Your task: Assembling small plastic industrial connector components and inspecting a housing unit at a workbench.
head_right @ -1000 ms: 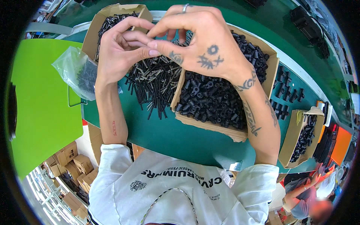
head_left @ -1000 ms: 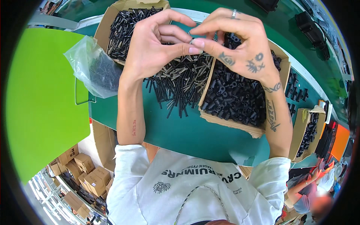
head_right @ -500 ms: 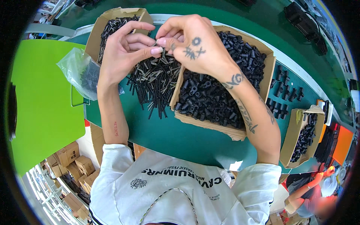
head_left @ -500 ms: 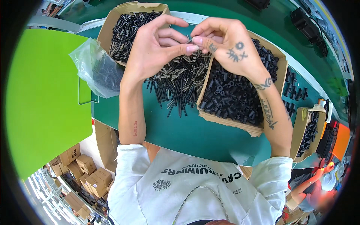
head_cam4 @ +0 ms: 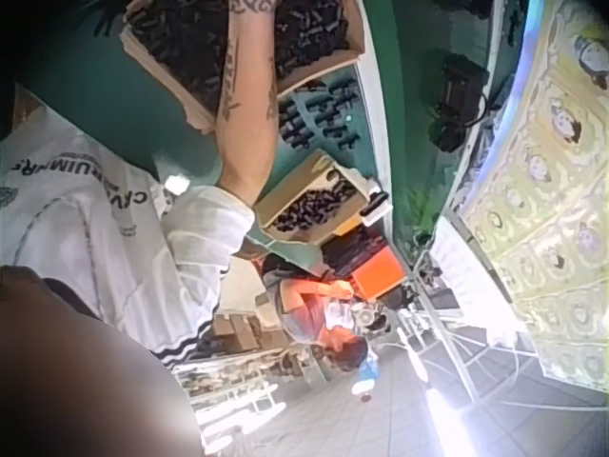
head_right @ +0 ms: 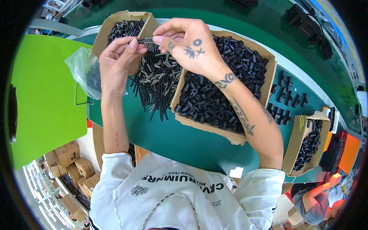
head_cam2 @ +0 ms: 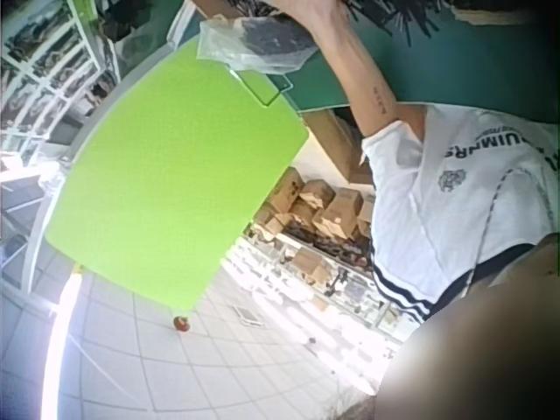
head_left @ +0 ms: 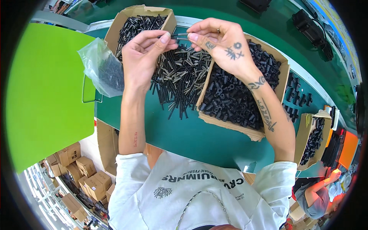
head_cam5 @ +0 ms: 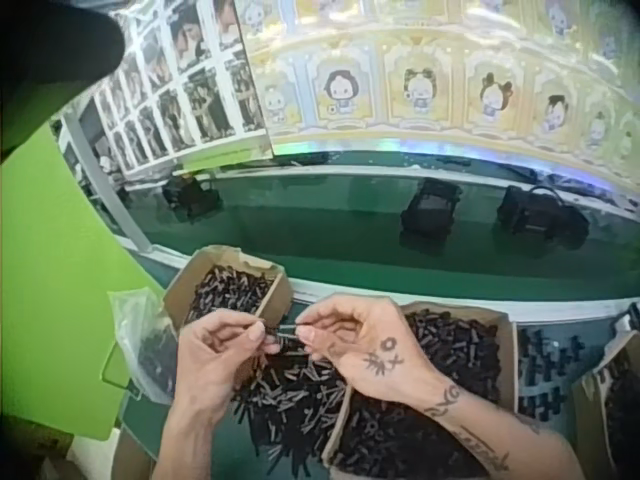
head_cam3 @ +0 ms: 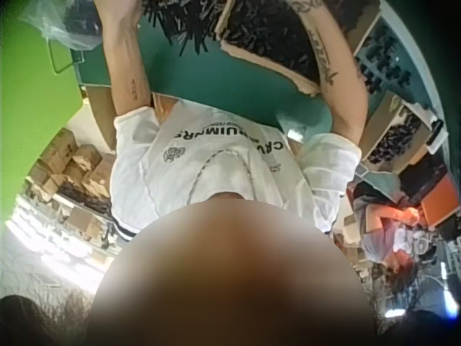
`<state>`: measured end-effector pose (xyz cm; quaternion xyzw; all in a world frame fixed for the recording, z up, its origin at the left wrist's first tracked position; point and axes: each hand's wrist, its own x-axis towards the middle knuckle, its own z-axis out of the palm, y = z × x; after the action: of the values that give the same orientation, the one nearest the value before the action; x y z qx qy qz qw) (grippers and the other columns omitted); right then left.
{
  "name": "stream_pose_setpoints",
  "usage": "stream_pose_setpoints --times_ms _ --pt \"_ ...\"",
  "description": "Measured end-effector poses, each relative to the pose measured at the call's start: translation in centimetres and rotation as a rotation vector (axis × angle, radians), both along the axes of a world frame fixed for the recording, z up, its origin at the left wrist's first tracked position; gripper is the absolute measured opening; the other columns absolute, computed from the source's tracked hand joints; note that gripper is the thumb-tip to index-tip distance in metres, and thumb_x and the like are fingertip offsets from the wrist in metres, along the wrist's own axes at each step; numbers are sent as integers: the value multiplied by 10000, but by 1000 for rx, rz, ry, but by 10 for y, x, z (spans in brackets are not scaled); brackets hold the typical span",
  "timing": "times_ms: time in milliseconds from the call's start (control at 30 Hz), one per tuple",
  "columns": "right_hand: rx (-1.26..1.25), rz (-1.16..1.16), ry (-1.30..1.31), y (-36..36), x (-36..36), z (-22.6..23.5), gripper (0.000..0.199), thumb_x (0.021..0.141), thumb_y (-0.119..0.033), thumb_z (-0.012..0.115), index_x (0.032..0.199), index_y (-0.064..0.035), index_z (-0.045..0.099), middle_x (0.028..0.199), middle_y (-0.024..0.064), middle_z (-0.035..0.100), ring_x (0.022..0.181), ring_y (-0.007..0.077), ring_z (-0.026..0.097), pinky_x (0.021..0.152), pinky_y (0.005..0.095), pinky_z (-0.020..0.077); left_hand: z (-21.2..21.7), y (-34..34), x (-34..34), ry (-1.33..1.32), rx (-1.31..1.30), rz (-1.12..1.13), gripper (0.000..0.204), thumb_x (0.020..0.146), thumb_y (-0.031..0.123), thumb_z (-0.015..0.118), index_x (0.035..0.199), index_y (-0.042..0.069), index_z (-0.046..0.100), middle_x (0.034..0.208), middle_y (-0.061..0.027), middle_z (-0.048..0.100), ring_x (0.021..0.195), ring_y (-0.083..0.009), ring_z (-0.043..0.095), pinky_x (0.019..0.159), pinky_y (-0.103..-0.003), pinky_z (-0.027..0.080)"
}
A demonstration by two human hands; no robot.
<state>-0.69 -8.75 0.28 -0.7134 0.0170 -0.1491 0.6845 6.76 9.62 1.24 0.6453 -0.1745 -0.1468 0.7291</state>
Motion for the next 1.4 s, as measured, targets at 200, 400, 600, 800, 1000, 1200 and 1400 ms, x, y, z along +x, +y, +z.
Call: stream_pose_setpoints --times_ms 200,400,600,800,1000,1200,1400 --pt "-175 -145 -70 -32 4 -4 204 903 -176 711 1009 -2 727 838 80 722 744 114 674 674 257 537 54 13 66 -526 914 -177 148 824 42 732 900 -78 691 775 -146 709 710 -156 706 680 -261 564" --pt "-334 -99 67 -64 5 -3 184 876 -193 719 943 -24 748 778 87 726 719 140 685 669 294 530 41 -51 147 -531 1550 -474 170 802 39 729 704 -80 657 635 -106 671 554 -203 678 501 -291 550" --pt "-772 -479 169 -157 -19 12 168 834 -205 709 910 -65 762 812 138 733 774 223 730 722 325 562 7 -56 175 -46 1199 -479 52 772 -19 656 741 -49 685 635 -112 661 498 -172 647 437 -298 541" --pt "-1114 -457 238 -266 1 -68 326 883 -188 645 1198 -105 661 1178 160 653 1116 326 610 938 418 512 -3 -50 155 -13 1057 -378 116 814 32 630 795 -35 722 676 -96 679 545 -142 661 514 -277 580" --pt "-1433 -306 285 -225 67 -53 460 886 -205 686 1319 -105 569 1365 133 530 1302 346 460 1065 478 424 -16 -39 148 -166 981 -248 158 815 97 680 789 -49 736 647 -97 677 520 -138 648 465 -262 536" --pt "-1598 -300 426 -209 67 -32 482 875 -193 708 1321 -87 562 1353 133 540 1262 365 501 1052 485 455 -2 -20 121 -662 1071 13 237 853 208 727 886 -27 737 662 -93 678 630 -111 676 599 -268 534" --pt "-1389 -339 11 -200 -17 1 280 823 -138 721 1058 -28 616 1144 150 613 1066 365 571 932 451 492 34 -39 30 -579 601 -60 181 916 163 694 887 -15 702 681 -28 651 587 -63 562 566 -243 458"
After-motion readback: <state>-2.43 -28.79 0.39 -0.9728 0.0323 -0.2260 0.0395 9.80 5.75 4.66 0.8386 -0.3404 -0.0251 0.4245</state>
